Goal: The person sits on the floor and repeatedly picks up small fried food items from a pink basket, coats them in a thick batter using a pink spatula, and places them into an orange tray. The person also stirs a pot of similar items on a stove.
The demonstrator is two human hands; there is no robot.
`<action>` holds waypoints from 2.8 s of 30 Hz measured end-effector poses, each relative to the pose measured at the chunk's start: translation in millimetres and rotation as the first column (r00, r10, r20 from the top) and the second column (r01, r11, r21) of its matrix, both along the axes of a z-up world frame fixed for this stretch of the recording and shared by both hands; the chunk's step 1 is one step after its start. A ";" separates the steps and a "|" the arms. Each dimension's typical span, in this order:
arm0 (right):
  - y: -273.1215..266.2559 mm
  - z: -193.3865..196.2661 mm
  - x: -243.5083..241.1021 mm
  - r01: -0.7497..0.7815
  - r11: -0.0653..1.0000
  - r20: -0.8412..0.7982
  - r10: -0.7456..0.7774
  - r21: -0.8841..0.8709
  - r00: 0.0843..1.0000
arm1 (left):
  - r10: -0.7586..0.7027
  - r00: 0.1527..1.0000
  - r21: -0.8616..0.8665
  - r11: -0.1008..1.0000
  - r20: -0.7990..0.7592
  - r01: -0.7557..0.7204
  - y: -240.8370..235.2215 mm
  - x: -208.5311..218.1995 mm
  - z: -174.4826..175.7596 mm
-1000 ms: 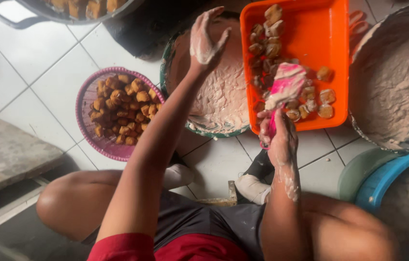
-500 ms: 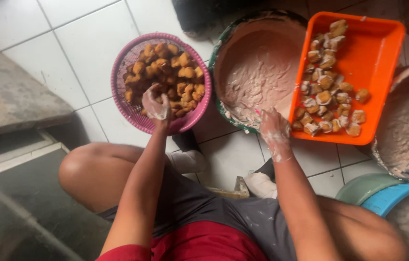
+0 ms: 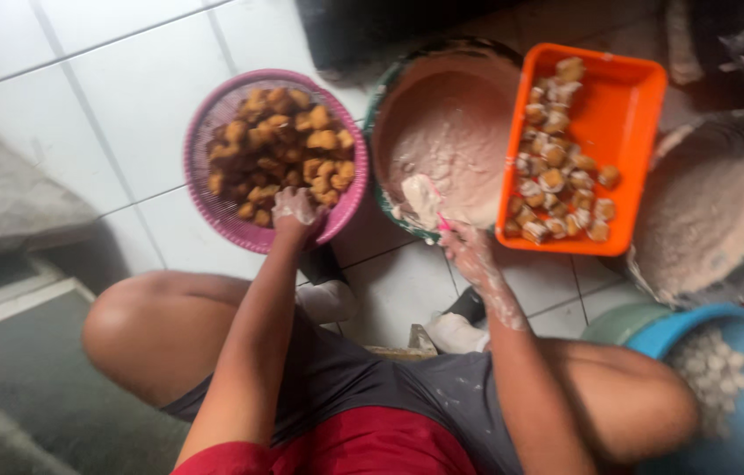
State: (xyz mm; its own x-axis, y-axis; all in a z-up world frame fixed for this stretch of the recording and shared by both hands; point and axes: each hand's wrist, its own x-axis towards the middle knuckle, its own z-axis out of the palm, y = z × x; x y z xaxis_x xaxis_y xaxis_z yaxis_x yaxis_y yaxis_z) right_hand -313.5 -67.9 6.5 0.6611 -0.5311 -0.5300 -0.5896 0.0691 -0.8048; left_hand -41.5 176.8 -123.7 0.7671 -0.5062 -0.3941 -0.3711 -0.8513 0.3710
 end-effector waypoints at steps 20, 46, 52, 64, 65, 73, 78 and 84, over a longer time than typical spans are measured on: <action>13.2 69.9 0.2 0.311 0.895 0.047 -0.343 0.321 0.938 | 0.138 0.953 -0.290 0.955 0.270 -0.056 -4.8 20.4 82.7; 23.5 76.2 9.9 0.310 0.901 0.279 -0.395 0.304 0.875 | -0.194 0.513 -0.530 0.527 -0.836 -0.664 -121.7 -143.7 171.2; 14.6 66.3 -0.3 0.265 0.824 0.319 -0.460 0.500 0.828 | -0.280 0.233 -0.359 0.599 -0.931 -0.716 -105.8 -137.1 183.7; 14.5 75.0 1.1 0.268 0.963 0.503 -0.217 -0.031 0.837 | -0.253 0.371 -0.442 0.642 -0.893 -0.626 -122.9 -129.5 174.6; 14.8 76.5 1.6 0.271 0.961 0.437 -0.221 -0.054 0.872 | -0.250 0.352 -0.430 0.593 -0.902 -0.680 -126.4 -124.6 174.7; 30.2 92.0 2.4 0.218 0.976 0.338 -0.201 -0.014 0.919 | -0.111 0.750 -0.655 0.581 -0.652 -0.483 -137.9 -111.7 229.6; 29.4 103.2 3.8 0.208 0.948 0.469 -0.075 -0.240 0.880 | -0.140 0.888 -0.690 0.685 -0.439 -0.233 -131.2 -113.5 252.0; 13.3 103.4 -3.2 0.213 0.897 0.403 -0.043 -0.387 0.914 | -0.326 0.642 -0.713 0.437 -0.694 -0.548 -126.4 -108.2 233.7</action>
